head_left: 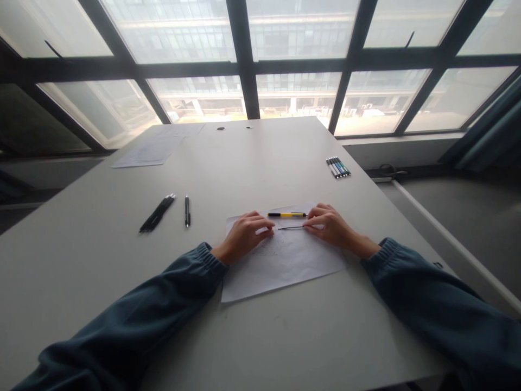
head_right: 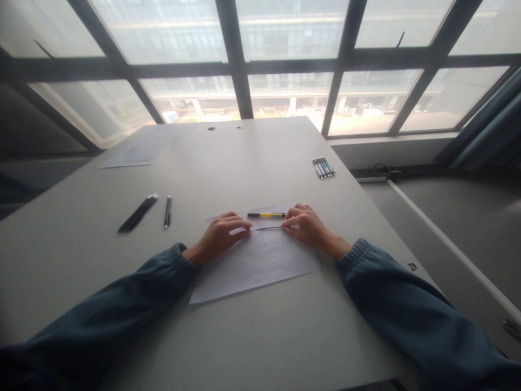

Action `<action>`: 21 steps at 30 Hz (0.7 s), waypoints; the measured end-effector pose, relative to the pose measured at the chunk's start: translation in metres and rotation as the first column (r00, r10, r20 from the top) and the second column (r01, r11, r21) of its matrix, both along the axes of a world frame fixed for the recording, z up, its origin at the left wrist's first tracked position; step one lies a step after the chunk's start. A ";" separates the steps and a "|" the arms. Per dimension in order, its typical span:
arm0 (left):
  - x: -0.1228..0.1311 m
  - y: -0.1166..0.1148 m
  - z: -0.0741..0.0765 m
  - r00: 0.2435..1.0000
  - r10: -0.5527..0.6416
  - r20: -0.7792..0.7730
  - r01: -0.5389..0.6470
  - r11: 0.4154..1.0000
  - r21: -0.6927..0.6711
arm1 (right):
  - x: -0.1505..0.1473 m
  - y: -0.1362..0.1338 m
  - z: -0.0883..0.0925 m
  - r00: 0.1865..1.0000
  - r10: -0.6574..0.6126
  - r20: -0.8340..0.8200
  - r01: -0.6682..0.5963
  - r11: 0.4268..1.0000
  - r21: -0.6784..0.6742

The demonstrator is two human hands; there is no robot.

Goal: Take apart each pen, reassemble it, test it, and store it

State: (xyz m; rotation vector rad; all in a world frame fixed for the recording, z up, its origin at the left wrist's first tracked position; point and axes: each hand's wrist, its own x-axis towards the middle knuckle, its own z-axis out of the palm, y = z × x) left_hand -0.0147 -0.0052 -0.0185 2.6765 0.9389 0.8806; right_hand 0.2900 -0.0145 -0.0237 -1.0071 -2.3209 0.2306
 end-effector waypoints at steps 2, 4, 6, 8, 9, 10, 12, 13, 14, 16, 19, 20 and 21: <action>0.001 -0.001 0.001 1.000 0.005 0.011 -0.005 1.000 0.008 | 0.000 -0.001 0.001 1.000 0.005 -0.016 -0.005 1.000 0.004; 0.002 -0.003 0.003 0.999 0.009 0.032 -0.009 1.000 0.013 | -0.001 -0.001 0.003 0.998 -0.003 -0.069 0.003 1.000 0.012; 0.002 -0.005 0.006 0.997 0.021 0.074 -0.022 1.000 0.006 | -0.001 0.000 0.004 0.987 -0.041 -0.157 0.045 0.999 0.023; 0.002 -0.006 0.009 0.989 0.060 0.135 -0.061 0.998 -0.003 | 0.000 0.003 0.003 0.963 -0.110 -0.248 0.119 0.993 0.021; 0.002 -0.006 0.010 0.983 0.089 0.163 -0.089 0.996 -0.004 | 0.001 0.005 0.002 0.947 -0.154 -0.283 0.166 0.986 0.018; 0.001 -0.005 0.011 0.976 0.121 0.182 -0.123 0.992 -0.001 | 0.003 0.008 0.000 0.930 -0.199 -0.308 0.214 0.977 0.013; -0.001 -0.003 0.012 0.963 0.195 0.185 -0.201 0.979 0.016 | 0.008 0.015 -0.005 0.900 -0.288 -0.329 0.308 0.951 0.012; -0.003 -0.001 0.012 0.957 0.235 0.170 -0.243 0.970 0.026 | 0.010 0.018 -0.007 0.887 -0.327 -0.326 0.349 0.937 0.008; -0.005 0.001 0.012 0.949 0.276 0.149 -0.284 0.958 0.035 | 0.013 0.020 -0.010 0.874 -0.367 -0.319 0.386 0.922 -0.004; -0.008 0.004 0.010 0.934 0.346 0.088 -0.351 0.936 0.039 | 0.016 0.024 -0.014 0.852 -0.440 -0.284 0.444 0.895 -0.055; -0.011 0.008 0.006 0.918 0.395 -0.035 -0.395 0.919 0.019 | 0.018 0.027 -0.018 0.832 -0.510 -0.220 0.495 0.860 -0.121; -0.012 0.008 0.005 0.914 0.399 -0.073 -0.399 0.917 0.012 | 0.018 0.027 -0.018 0.831 -0.518 -0.202 0.502 0.856 -0.126; -0.013 0.009 0.004 0.911 0.399 -0.102 -0.400 0.916 0.006 | 0.018 0.027 -0.018 0.833 -0.521 -0.188 0.505 0.854 -0.126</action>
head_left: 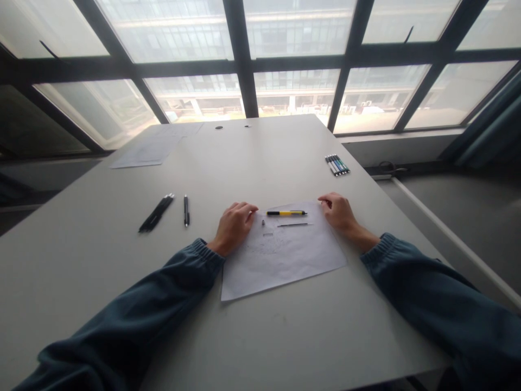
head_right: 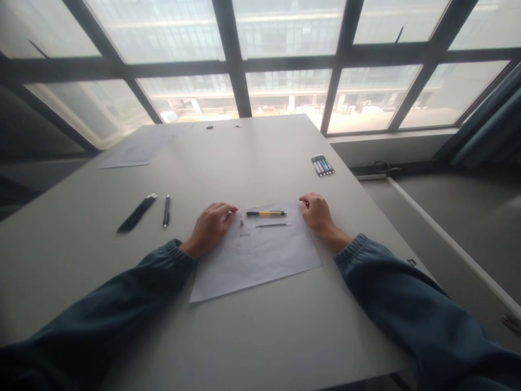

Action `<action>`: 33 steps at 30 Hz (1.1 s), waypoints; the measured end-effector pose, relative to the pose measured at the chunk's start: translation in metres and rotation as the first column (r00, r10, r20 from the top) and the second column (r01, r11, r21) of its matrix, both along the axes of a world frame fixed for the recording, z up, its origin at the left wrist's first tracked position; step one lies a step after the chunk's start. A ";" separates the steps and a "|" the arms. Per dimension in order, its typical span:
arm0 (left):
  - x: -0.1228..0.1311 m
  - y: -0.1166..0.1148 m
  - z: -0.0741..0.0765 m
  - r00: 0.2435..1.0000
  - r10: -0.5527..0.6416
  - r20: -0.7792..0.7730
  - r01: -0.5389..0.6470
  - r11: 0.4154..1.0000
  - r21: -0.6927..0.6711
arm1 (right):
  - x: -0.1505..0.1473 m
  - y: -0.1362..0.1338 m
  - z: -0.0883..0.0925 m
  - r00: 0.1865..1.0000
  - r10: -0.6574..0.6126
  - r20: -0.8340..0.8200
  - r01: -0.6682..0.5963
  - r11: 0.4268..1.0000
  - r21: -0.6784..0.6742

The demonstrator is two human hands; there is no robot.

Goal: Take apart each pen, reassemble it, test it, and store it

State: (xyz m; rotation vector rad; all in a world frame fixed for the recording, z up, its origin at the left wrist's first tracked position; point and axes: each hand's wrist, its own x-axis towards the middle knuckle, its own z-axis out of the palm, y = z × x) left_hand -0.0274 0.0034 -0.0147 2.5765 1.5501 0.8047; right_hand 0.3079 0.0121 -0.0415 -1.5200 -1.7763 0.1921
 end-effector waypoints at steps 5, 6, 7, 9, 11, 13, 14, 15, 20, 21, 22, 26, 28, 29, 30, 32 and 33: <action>0.000 -0.001 -0.001 0.999 -0.026 -0.044 0.024 0.999 -0.030 | -0.001 -0.001 0.002 0.999 0.008 0.038 -0.007 1.000 -0.009; 0.000 -0.001 0.000 0.998 -0.029 -0.049 0.027 0.999 -0.029 | -0.001 -0.001 0.002 0.999 0.009 0.043 -0.008 1.000 -0.009; 0.000 -0.001 0.000 0.998 -0.030 -0.052 0.029 0.999 -0.028 | -0.001 -0.001 0.002 0.999 0.009 0.049 -0.009 1.000 -0.010; 0.000 -0.001 0.000 0.998 -0.033 -0.056 0.031 0.999 -0.024 | -0.001 -0.001 0.002 0.998 0.009 0.057 -0.008 1.000 -0.017; 0.000 -0.001 0.000 0.998 -0.033 -0.057 0.032 0.999 -0.022 | -0.001 -0.001 0.002 0.998 0.011 0.062 -0.009 1.000 -0.026; -0.001 -0.001 -0.001 0.998 -0.032 -0.058 0.031 0.999 -0.020 | -0.001 -0.002 0.003 0.998 0.011 0.066 -0.009 0.999 -0.034; -0.001 -0.001 -0.001 0.998 -0.031 -0.058 0.030 0.999 -0.019 | -0.001 -0.002 0.003 0.998 0.010 0.067 -0.008 0.999 -0.036; -0.001 -0.001 -0.001 0.998 -0.031 -0.058 0.030 0.999 -0.018 | -0.002 -0.002 0.003 0.998 0.010 0.068 -0.007 0.999 -0.037; 0.000 -0.002 -0.001 0.997 -0.030 -0.065 0.029 0.999 -0.015 | -0.002 -0.002 0.005 0.998 0.011 0.067 -0.008 0.999 -0.046; 0.000 -0.002 -0.001 0.997 -0.028 -0.068 0.027 1.000 -0.015 | -0.002 -0.003 0.005 0.998 0.009 0.067 -0.006 0.999 -0.047; 0.000 -0.002 -0.001 0.997 -0.026 -0.071 0.025 1.000 -0.015 | -0.002 -0.003 0.005 0.998 0.007 0.066 -0.004 0.999 -0.047; 0.000 -0.001 -0.001 0.997 -0.029 -0.068 0.028 1.000 -0.009 | -0.003 -0.003 0.006 0.998 0.006 0.064 -0.003 0.999 -0.042; 0.001 -0.002 0.001 0.999 -0.025 -0.045 0.026 1.000 0.016 | -0.003 -0.002 0.005 0.998 0.006 0.058 -0.004 0.999 -0.036; 0.002 -0.003 0.003 0.999 -0.020 -0.025 0.021 0.999 0.040 | -0.003 -0.002 0.005 0.999 0.003 0.048 -0.002 1.000 -0.029; 0.003 -0.004 0.005 1.000 -0.017 -0.003 0.017 0.997 0.069 | -0.003 -0.002 0.005 0.999 0.000 0.035 0.000 1.000 -0.017; 0.006 -0.008 0.009 0.999 -0.036 0.034 0.031 0.991 0.128 | -0.004 -0.003 0.006 1.000 0.001 0.016 -0.001 0.999 0.032; 0.008 -0.011 0.011 0.997 -0.061 0.040 0.054 0.988 0.147 | -0.005 -0.003 0.007 1.000 0.010 0.015 -0.011 0.998 0.068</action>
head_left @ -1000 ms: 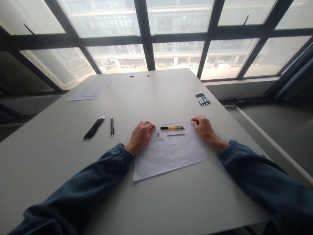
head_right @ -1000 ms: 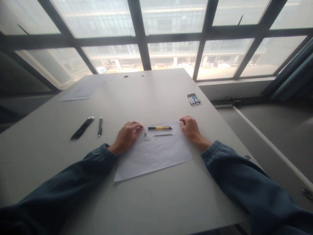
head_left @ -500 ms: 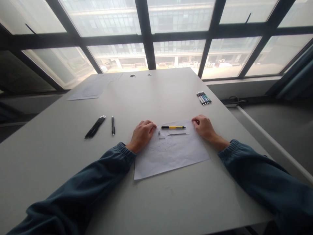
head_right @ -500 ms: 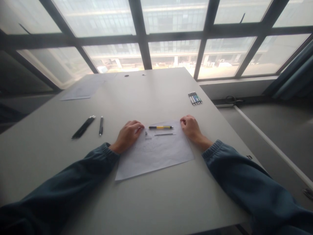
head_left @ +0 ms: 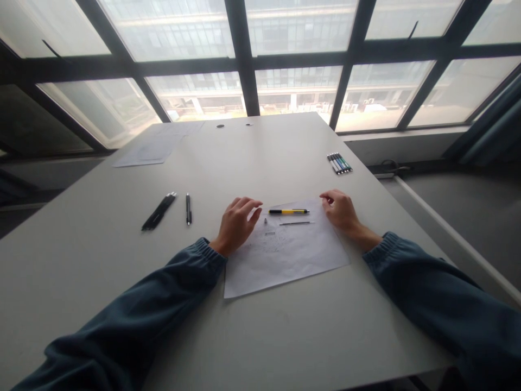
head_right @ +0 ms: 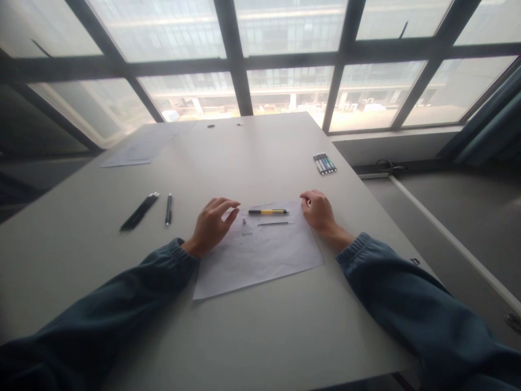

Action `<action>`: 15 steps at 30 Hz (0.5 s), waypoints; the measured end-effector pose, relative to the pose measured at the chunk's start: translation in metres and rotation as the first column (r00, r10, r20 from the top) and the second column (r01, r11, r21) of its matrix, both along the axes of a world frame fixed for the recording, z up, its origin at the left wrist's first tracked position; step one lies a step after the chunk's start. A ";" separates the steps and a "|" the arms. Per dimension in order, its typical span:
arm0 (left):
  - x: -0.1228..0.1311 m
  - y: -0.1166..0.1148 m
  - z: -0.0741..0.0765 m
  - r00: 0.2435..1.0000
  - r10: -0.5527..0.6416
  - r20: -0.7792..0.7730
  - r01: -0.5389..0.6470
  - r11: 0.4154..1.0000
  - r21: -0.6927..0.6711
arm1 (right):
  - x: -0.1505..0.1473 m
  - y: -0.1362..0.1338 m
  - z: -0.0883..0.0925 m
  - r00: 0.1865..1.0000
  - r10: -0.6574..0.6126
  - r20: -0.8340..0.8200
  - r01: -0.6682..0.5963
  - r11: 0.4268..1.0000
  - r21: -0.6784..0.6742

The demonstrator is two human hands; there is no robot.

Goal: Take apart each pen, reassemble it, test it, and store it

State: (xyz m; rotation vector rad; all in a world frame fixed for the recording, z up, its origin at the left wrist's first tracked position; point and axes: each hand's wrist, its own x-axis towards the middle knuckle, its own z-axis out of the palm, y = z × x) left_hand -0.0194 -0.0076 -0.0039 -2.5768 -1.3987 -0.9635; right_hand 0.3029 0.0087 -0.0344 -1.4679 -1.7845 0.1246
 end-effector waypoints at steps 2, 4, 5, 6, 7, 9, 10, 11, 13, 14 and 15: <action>0.003 -0.005 0.003 0.998 -0.054 -0.013 0.055 0.998 0.022 | -0.002 -0.003 0.004 0.999 0.034 0.025 -0.036 0.995 0.090; 0.005 -0.009 0.004 0.994 -0.097 -0.051 0.098 0.995 0.027 | -0.006 -0.008 0.009 0.994 0.084 0.077 -0.096 0.980 0.173; 0.006 -0.011 0.005 0.991 -0.116 -0.073 0.119 0.993 0.026 | -0.008 -0.011 0.011 0.987 0.118 0.113 -0.139 0.971 0.197; 0.006 -0.012 0.005 0.986 -0.137 -0.093 0.140 0.990 0.024 | -0.010 -0.014 0.013 0.976 0.158 0.152 -0.188 0.959 0.211; 0.006 -0.012 0.005 0.981 -0.158 -0.111 0.161 0.987 0.018 | -0.011 -0.016 0.015 0.960 0.203 0.192 -0.242 0.947 0.212; 0.006 -0.012 0.006 0.971 -0.195 -0.140 0.197 0.980 -0.001 | -0.014 -0.020 0.018 0.918 0.289 0.272 -0.346 0.918 0.192; 0.006 -0.012 0.006 0.967 -0.207 -0.151 0.208 0.978 -0.012 | -0.015 -0.022 0.020 0.891 0.327 0.315 -0.392 0.904 0.171; 0.006 -0.012 0.006 0.964 -0.214 -0.160 0.213 0.977 -0.025 | -0.016 -0.023 0.021 0.862 0.359 0.359 -0.431 0.890 0.145; 0.006 -0.012 0.006 0.960 -0.220 -0.175 0.214 0.975 -0.054 | -0.017 -0.025 0.025 0.802 0.402 0.442 -0.486 0.869 0.091; 0.006 -0.012 0.006 0.958 -0.221 -0.182 0.212 0.975 -0.067 | -0.017 -0.026 0.027 0.774 0.413 0.480 -0.501 0.863 0.066; 0.006 -0.012 0.006 0.956 -0.222 -0.190 0.210 0.974 -0.080 | -0.018 -0.027 0.029 0.750 0.417 0.514 -0.510 0.859 0.046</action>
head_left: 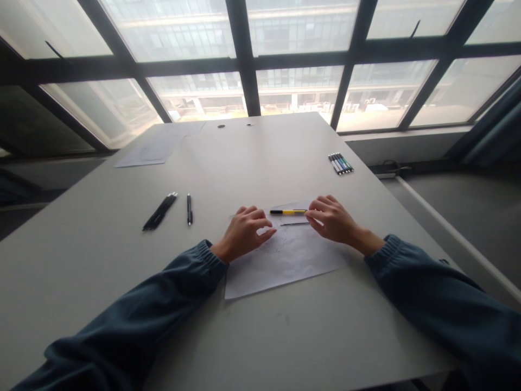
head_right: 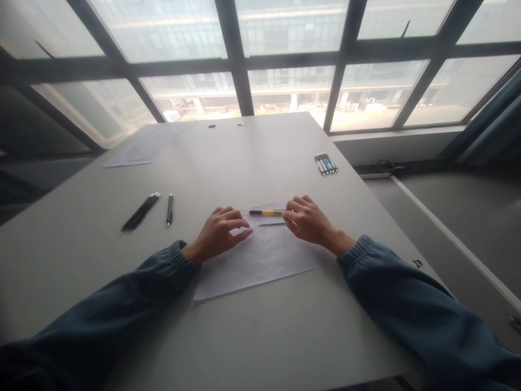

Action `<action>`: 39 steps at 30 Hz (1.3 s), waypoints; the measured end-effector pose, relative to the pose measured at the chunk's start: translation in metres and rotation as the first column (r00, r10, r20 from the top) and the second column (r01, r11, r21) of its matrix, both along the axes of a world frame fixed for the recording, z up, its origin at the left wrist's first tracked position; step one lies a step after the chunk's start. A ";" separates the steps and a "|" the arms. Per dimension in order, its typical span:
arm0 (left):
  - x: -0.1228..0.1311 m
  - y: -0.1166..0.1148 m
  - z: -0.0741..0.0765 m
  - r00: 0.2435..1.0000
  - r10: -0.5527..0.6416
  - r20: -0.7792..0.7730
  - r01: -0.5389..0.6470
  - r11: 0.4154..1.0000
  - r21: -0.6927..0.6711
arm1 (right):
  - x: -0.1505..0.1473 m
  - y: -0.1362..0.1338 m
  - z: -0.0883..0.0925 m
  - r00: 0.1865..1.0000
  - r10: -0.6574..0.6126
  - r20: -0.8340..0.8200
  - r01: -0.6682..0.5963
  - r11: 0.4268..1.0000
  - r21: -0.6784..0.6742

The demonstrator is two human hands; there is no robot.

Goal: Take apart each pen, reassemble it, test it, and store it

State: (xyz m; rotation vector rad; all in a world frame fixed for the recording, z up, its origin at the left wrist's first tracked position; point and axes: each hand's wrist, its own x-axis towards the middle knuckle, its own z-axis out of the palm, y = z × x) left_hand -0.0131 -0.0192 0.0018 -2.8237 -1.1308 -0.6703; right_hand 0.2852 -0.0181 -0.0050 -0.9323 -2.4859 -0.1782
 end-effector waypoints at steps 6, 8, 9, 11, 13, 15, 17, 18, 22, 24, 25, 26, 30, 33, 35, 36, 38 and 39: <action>0.001 0.000 -0.001 0.999 -0.013 -0.043 0.012 0.999 -0.038 | -0.003 -0.002 0.004 0.988 0.006 0.152 -0.007 1.000 0.007; 0.001 0.000 -0.001 0.999 -0.017 -0.040 0.016 0.999 -0.041 | -0.003 -0.002 0.004 0.984 0.005 0.178 -0.006 1.000 0.002; 0.000 0.000 -0.001 0.999 -0.020 -0.038 0.018 0.999 -0.043 | -0.003 -0.002 0.003 0.982 0.004 0.190 -0.005 1.000 0.002; 0.000 0.001 -0.001 0.999 -0.025 -0.037 0.023 0.999 -0.048 | -0.003 -0.002 0.003 0.977 0.002 0.212 -0.005 1.000 0.012; 0.000 0.001 -0.002 0.999 -0.029 -0.039 0.027 0.998 -0.053 | -0.004 -0.002 0.003 0.973 -0.001 0.231 -0.005 1.000 0.026; 0.000 0.001 -0.002 0.999 -0.035 -0.042 0.032 0.998 -0.055 | -0.005 -0.002 0.003 0.970 -0.004 0.243 -0.004 0.999 0.035; 0.000 0.002 -0.003 0.998 -0.039 -0.043 0.037 0.998 -0.052 | -0.006 -0.002 0.003 0.969 -0.008 0.247 -0.002 0.999 0.038; 0.000 0.002 -0.003 0.998 -0.040 -0.043 0.038 0.998 -0.047 | -0.006 -0.002 0.002 0.969 -0.007 0.247 -0.004 0.999 0.041; 0.000 0.002 -0.004 0.999 -0.034 -0.027 0.034 0.999 -0.005 | -0.008 -0.003 0.002 0.974 0.011 0.226 -0.024 0.998 0.054; 0.000 0.002 -0.004 0.999 -0.030 -0.015 0.030 1.000 0.009 | -0.009 -0.004 0.003 0.979 0.018 0.205 -0.031 0.998 0.060; 0.000 0.002 -0.004 1.000 -0.030 -0.010 0.030 0.999 0.011 | -0.009 -0.004 0.003 0.981 0.021 0.194 -0.034 0.998 0.061; 0.000 0.002 -0.003 1.000 -0.030 -0.005 0.030 0.999 0.013 | -0.009 -0.004 0.003 0.982 0.024 0.185 -0.036 0.997 0.062; 0.001 0.001 -0.003 0.999 -0.033 0.009 0.033 0.999 0.012 | -0.009 -0.005 0.003 0.983 0.032 0.181 -0.044 0.997 0.062; 0.001 0.001 -0.002 0.999 -0.038 0.014 0.038 0.999 0.015 | -0.010 -0.006 0.004 0.979 0.030 0.200 -0.045 0.997 0.067; 0.001 0.001 -0.002 0.999 -0.044 0.015 0.044 0.999 0.020 | -0.011 -0.006 0.004 0.978 0.032 0.207 -0.047 0.997 0.068; 0.002 0.001 -0.003 0.999 -0.047 0.014 0.046 0.999 0.021 | -0.011 -0.006 0.004 0.977 0.034 0.209 -0.049 0.997 0.067; 0.002 0.001 -0.003 0.999 -0.047 0.012 0.047 0.999 0.021 | -0.012 -0.007 0.005 0.977 0.036 0.210 -0.050 0.997 0.064; 0.002 0.001 -0.003 0.999 -0.045 0.010 0.045 0.999 0.019 | -0.013 -0.007 0.005 0.977 0.037 0.208 -0.051 0.997 0.062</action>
